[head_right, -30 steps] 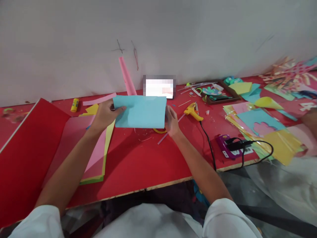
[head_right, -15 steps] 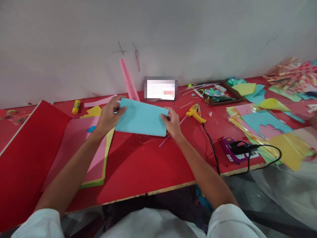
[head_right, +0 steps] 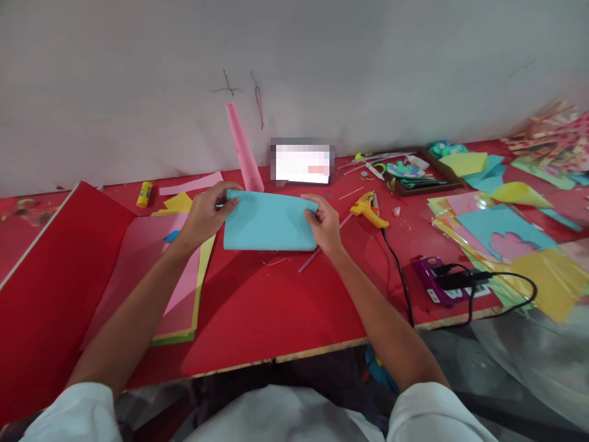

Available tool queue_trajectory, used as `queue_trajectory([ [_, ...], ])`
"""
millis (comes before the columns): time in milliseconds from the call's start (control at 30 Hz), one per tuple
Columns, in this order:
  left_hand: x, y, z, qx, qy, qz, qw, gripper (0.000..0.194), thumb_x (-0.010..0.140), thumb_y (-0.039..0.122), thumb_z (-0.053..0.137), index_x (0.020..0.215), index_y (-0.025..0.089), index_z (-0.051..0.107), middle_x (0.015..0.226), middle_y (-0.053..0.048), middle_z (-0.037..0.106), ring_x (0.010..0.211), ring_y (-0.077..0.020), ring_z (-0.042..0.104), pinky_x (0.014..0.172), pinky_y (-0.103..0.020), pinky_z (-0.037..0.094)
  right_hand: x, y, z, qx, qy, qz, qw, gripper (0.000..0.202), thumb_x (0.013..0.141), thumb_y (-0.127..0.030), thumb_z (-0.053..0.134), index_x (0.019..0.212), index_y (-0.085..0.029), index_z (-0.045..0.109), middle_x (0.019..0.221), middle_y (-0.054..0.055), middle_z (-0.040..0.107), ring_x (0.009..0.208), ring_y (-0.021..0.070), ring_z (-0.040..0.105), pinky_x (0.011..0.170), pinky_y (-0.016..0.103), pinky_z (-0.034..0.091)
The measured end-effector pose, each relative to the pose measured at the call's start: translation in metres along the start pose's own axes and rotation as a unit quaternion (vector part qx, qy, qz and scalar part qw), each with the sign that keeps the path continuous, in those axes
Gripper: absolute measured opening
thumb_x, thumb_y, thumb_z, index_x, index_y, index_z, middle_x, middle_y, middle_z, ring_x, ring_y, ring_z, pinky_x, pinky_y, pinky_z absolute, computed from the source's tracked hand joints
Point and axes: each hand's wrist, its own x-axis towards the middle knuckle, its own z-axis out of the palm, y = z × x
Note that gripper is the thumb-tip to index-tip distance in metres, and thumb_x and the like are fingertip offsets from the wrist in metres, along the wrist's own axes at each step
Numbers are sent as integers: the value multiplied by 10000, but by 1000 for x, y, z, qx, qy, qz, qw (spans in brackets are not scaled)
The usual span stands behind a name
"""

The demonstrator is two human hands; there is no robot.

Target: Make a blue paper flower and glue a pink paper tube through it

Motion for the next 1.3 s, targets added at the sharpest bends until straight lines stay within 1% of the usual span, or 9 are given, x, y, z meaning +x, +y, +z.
queue_trajectory([
  [133,0,-1,2,-14,11,-2,1000,298,961,295,640,1255,254,658,795,32,533,719,-133,551,680,-269,482,-3,-2,1,-11,23,1,1000,262,909,-408,738,1147,-305,775,1082,59,784,937,263,694,829,437,588],
  [267,0,-1,2,-12,13,-6,1000,224,949,267,634,1168,243,672,812,23,554,732,-130,560,678,-271,472,-4,-4,2,-23,30,-13,999,228,944,-432,724,1122,-301,781,1159,66,802,975,264,720,830,434,603],
  [433,0,-3,0,-21,25,-14,999,209,949,279,639,1150,234,679,784,27,554,712,-128,542,671,-277,456,4,-2,2,-45,20,-41,998,205,965,-416,714,1101,-286,794,1128,68,812,957,250,736,824,411,601],
  [600,0,-3,1,-17,45,-2,999,183,938,264,655,1113,234,699,756,39,529,671,-112,522,653,-270,433,6,8,2,-40,25,-45,998,212,958,-376,713,1119,-257,783,1087,72,813,947,235,746,778,369,595],
  [767,2,-7,4,-29,56,-12,998,180,925,274,682,1097,237,718,864,10,631,746,-118,613,663,-255,472,1,12,2,-41,26,-40,998,193,965,-349,710,1129,-271,778,1080,57,813,809,193,704,679,339,555],
  [967,2,-11,5,-32,45,-8,998,184,933,285,680,1106,238,720,937,-6,705,797,-133,646,710,-269,514,0,10,-1,-48,19,-40,998,206,963,-344,704,1142,-266,771,1053,58,801,819,199,707,679,341,555],
  [1067,1,-10,5,-34,44,-8,998,183,939,286,677,1108,238,725,950,-7,713,807,-133,645,711,-267,517,0,11,-1,-53,9,-36,998,224,963,-358,702,1155,-262,765,1056,64,798,819,201,706,671,338,552],
  [1200,1,-9,4,-29,51,1,998,166,932,277,686,1086,236,735,886,2,683,765,-127,618,678,-257,499,0,11,0,-51,10,-42,998,220,966,-361,702,1152,-261,763,1115,79,798,881,214,722,707,347,564],
  [1300,1,-8,4,-25,56,5,998,167,935,270,691,1090,233,739,880,1,685,757,-124,616,676,-256,495,-1,7,0,-53,12,-36,998,219,973,-358,695,1158,-262,764,1074,75,791,868,215,711,698,349,550],
])
